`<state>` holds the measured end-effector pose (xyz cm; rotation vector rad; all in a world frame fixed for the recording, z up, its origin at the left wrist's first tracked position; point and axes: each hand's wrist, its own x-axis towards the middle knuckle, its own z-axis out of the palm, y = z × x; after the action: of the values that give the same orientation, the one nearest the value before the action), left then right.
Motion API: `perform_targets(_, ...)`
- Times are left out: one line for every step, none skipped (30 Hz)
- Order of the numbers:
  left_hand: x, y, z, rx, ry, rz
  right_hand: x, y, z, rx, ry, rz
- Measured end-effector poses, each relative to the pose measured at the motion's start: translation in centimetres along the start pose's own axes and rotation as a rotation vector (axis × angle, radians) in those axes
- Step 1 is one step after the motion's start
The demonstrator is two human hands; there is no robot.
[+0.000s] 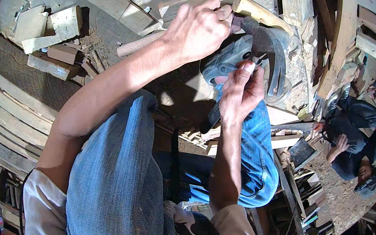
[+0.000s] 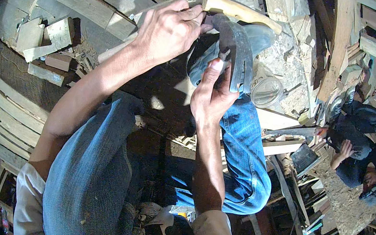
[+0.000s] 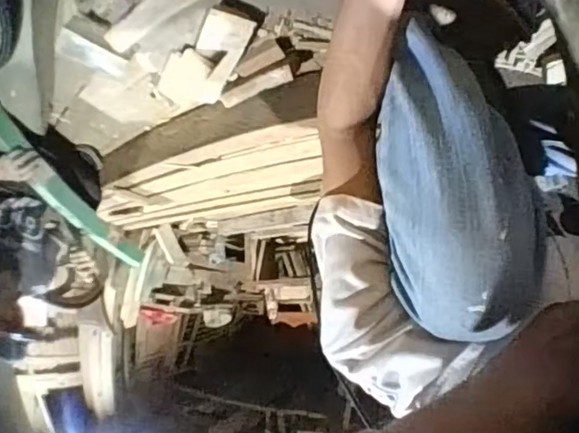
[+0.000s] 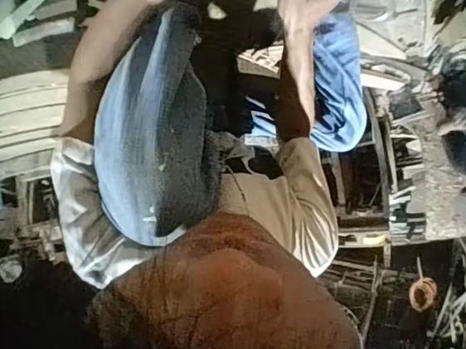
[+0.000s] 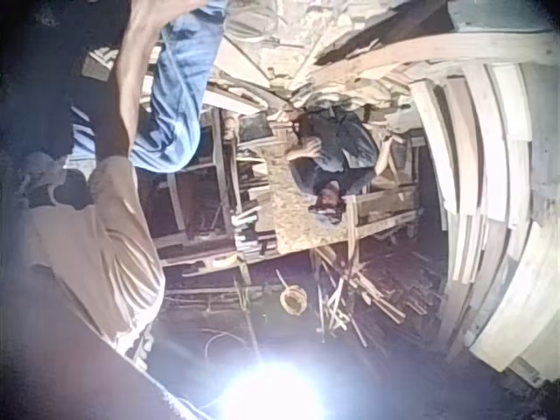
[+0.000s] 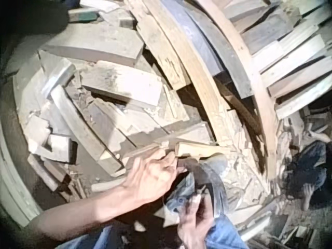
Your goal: The person sands a small wooden piece, uses a hammer to drive a nail into a wooden assembly, and reaches into a jar to retrieve another nail.
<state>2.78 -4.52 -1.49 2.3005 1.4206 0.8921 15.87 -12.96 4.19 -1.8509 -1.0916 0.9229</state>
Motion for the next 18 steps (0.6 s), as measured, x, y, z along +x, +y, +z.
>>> perform_targets(0.0, -0.1, 0.0, -0.005, 0.011, 0.014, 0.1, -0.8, 0.1, 0.025, -0.017, 0.011)
perform_targets(0.0, -0.1, 0.0, -0.003, 0.012, 0.012, -0.2, -0.9, 0.0, 0.025, -0.021, 0.01)
perform_targets(-0.1, -0.1, 0.0, -0.002, -0.001, 0.0, -0.6, -1.0, 0.1, 0.102, 0.014, 0.01)
perform_targets(0.0, 0.1, -0.1, -0.003, -0.015, -0.011, -0.8, -1.0, 0.0, 0.178, 0.049, 0.01)
perform_targets(0.2, 0.1, -0.2, 0.002, 0.015, 0.017, -0.8, -0.8, -0.3, 0.212, 0.041, -0.003)
perform_targets(0.3, 0.1, -0.3, 0.003, 0.015, 0.015, -0.7, -0.7, -0.4, 0.212, 0.039, -0.003)
perform_targets(0.3, 0.2, -0.3, -0.005, 0.015, 0.008, -0.4, -0.6, -0.6, 0.101, 0.01, 0.006)
perform_targets(0.3, 0.2, -0.2, -0.013, 0.014, 0.002, -0.1, -0.3, -0.7, -0.011, -0.019, 0.015)
perform_targets(0.4, 0.2, -0.2, -0.03, 0.016, -0.004, 0.0, 0.5, -0.9, -0.041, -0.008, -0.06)
perform_targets(0.1, 0.1, -0.2, -0.024, 0.014, -0.007, -0.1, 0.1, -0.7, -0.037, -0.014, -0.059)
perform_targets(-0.1, 0.0, -0.1, -0.022, -0.004, 0.007, -0.3, -0.9, -0.3, 0.027, -0.008, -0.05)
perform_targets(-0.3, -0.2, -0.1, -0.02, -0.022, 0.021, -0.5, -1.4, 0.0, 0.091, -0.001, -0.04)
perform_targets(-0.2, 0.2, -0.3, -0.006, -0.051, 0.001, -0.7, -1.3, -0.1, 0.142, 0.041, -0.029)
perform_targets(-0.1, 0.2, -0.3, -0.008, -0.049, 0.001, -0.8, -1.4, 0.2, 0.181, 0.101, -0.009)
perform_targets(0.0, 0.2, -0.3, -0.015, -0.055, 0.003, -0.7, -1.2, 0.0, 0.112, 0.064, -0.007)
perform_targets(-0.1, 0.3, -0.3, -0.023, -0.062, 0.005, -0.6, -0.8, -0.3, 0.043, 0.027, -0.005)
perform_targets(-0.1, 0.3, -0.3, -0.014, -0.058, -0.005, -0.1, -0.5, -0.4, -0.051, -0.032, -0.04)
perform_targets(0.0, 0.3, -0.2, -0.016, -0.056, -0.004, -0.2, -0.5, -0.7, 0.006, -0.032, 0.009)
